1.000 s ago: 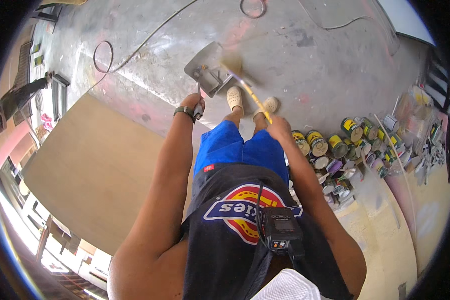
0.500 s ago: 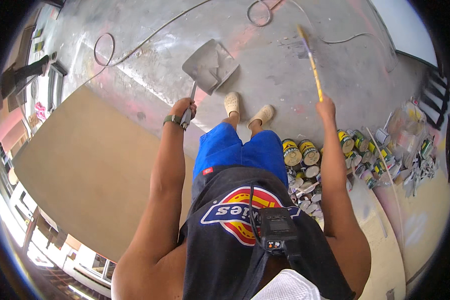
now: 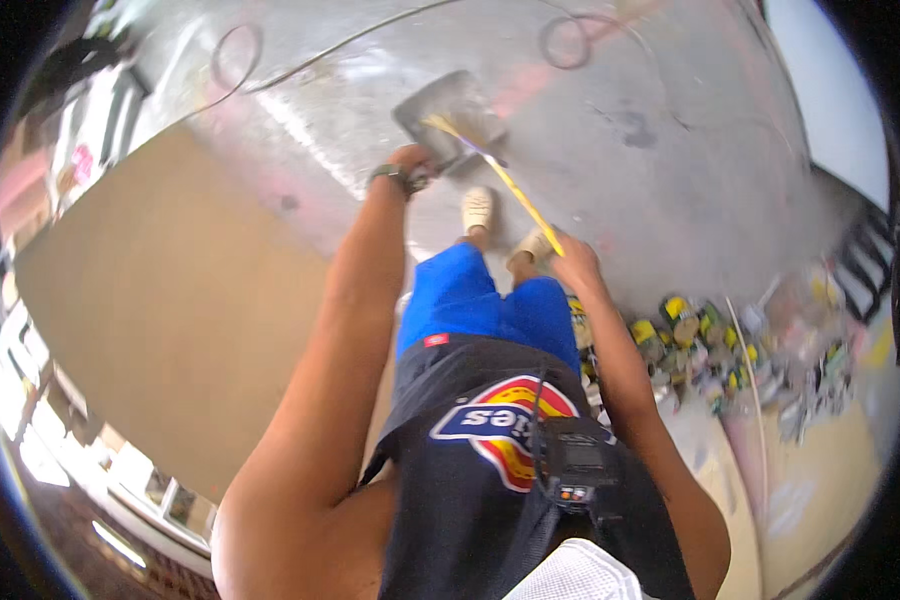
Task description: Sweeping debris and dust from a workshop floor into a dustpan using a broom.
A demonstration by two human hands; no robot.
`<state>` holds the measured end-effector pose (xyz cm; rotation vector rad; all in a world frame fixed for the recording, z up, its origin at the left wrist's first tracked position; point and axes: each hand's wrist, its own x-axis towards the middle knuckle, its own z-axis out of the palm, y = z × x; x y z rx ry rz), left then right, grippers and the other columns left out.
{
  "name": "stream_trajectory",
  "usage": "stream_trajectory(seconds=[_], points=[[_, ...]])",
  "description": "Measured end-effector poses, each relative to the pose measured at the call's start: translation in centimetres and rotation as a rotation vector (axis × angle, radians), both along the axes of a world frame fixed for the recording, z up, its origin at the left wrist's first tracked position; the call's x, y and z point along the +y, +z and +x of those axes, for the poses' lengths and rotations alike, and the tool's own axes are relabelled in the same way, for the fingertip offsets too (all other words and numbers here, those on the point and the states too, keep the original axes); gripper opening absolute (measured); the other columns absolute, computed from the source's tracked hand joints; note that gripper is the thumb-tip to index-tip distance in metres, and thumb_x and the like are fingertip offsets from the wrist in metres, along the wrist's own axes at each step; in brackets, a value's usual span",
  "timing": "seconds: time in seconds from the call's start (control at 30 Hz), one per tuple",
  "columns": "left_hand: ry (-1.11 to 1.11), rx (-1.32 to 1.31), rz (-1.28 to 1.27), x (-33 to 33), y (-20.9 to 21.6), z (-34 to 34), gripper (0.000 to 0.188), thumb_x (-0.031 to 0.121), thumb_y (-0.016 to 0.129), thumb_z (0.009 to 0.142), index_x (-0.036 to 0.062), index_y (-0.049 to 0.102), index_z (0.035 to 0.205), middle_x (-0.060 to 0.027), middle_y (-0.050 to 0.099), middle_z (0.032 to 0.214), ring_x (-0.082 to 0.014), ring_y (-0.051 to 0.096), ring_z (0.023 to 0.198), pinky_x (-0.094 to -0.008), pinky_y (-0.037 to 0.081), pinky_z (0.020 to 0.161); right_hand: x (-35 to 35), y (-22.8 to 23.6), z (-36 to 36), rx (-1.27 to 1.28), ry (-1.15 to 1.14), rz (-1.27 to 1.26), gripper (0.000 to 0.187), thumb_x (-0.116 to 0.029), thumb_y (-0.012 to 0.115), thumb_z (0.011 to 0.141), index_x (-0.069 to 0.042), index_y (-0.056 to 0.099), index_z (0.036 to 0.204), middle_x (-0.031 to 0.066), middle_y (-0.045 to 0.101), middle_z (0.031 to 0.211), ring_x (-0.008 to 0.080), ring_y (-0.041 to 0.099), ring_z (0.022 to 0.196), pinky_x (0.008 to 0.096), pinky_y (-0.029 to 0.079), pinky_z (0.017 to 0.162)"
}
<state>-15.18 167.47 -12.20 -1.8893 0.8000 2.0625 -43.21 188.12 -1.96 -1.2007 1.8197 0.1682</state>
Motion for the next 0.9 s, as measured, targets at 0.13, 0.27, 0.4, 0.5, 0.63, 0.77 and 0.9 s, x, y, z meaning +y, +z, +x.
stream_trajectory(seconds=[0.13,0.27,0.4,0.5,0.63,0.77,0.9], points=[[0.011,-0.085,-0.013,-0.1,-0.6,-2.9,0.018,0.017,0.042,0.072,0.007,0.051,0.061,-0.0075,0.051,0.055,-0.0186,0.046,0.04,-0.0307,0.036,0.035,1.8,4.9,-0.7,0.083,-0.088,0.013,0.04,-0.009,0.047,0.068,-0.009,0.053,0.107,0.0227,0.057,0.087,0.04,0.053,0.083,0.0456,0.042,0.073],[0.17,-0.114,0.026,1.1,-1.6,-1.9,0.018,0.017,0.043,0.073,0.0089,0.048,0.058,-0.0037,0.05,0.05,-0.0153,0.044,0.037,-0.0285,0.034,0.034,2.8,6.7,-4.1,0.196,-0.097,0.076,0.038,-0.01,0.047,0.066,-0.007,0.053,0.104,0.0226,0.057,0.086,0.0402,0.053,0.082,0.0456,0.042,0.072],[0.22,-0.025,-0.025,2.0,0.9,-0.6,0.019,0.018,0.047,0.076,0.0085,0.049,0.06,-0.0039,0.05,0.051,-0.0146,0.046,0.039,-0.0272,0.034,0.034,3.5,6.3,-9.2,0.273,-0.169,0.006,0.035,-0.011,0.049,0.066,-0.006,0.054,0.1,0.0226,0.057,0.083,0.0398,0.053,0.079,0.0463,0.041,0.07],[-0.247,-0.06,-0.166,3.2,3.0,0.3,0.017,0.02,0.048,0.076,0.0076,0.05,0.065,-0.0049,0.051,0.056,-0.0141,0.048,0.046,-0.0289,0.037,0.042,2.7,4.0,-13.7,0.414,-0.187,-0.102,0.03,-0.014,0.051,0.066,-0.003,0.056,0.094,0.0229,0.057,0.081,0.0403,0.053,0.077,0.0462,0.042,0.069],[0.528,0.104,0.183,7.7,2.4,3.3,0.02,0.016,0.042,0.08,0.0094,0.042,0.061,-0.0017,0.042,0.048,-0.0139,0.042,0.038,-0.0251,0.034,0.035,0.1,0.9,-19.8,0.446,-0.266,-0.027,0.028,-0.016,0.051,0.066,0.001,0.057,0.088,0.0231,0.058,0.082,0.0403,0.054,0.079,0.0452,0.043,0.071],[0.744,0.115,0.41,8.3,7.1,0.0,0.021,0.017,0.041,0.079,0.0111,0.036,0.059,0.0018,0.039,0.048,-0.0073,0.038,0.036,-0.0193,0.033,0.03,-1.6,-0.2,-26.4,0.411,-0.436,0.058,0.027,-0.016,0.052,0.067,0.004,0.058,0.085,0.0238,0.058,0.083,0.0392,0.055,0.08,0.0443,0.044,0.072],[0.916,-0.003,0.399,7.7,11.4,-6.1,0.02,0.016,0.038,0.081,0.011,0.034,0.062,0.0032,0.037,0.048,-0.0045,0.033,0.033,-0.0167,0.032,0.03,-3.7,-3.5,-34.8,0.451,-0.494,0.043,0.027,-0.017,0.051,0.067,0.004,0.059,0.082,0.0252,0.058,0.083,0.0385,0.056,0.081,0.0434,0.044,0.073]])
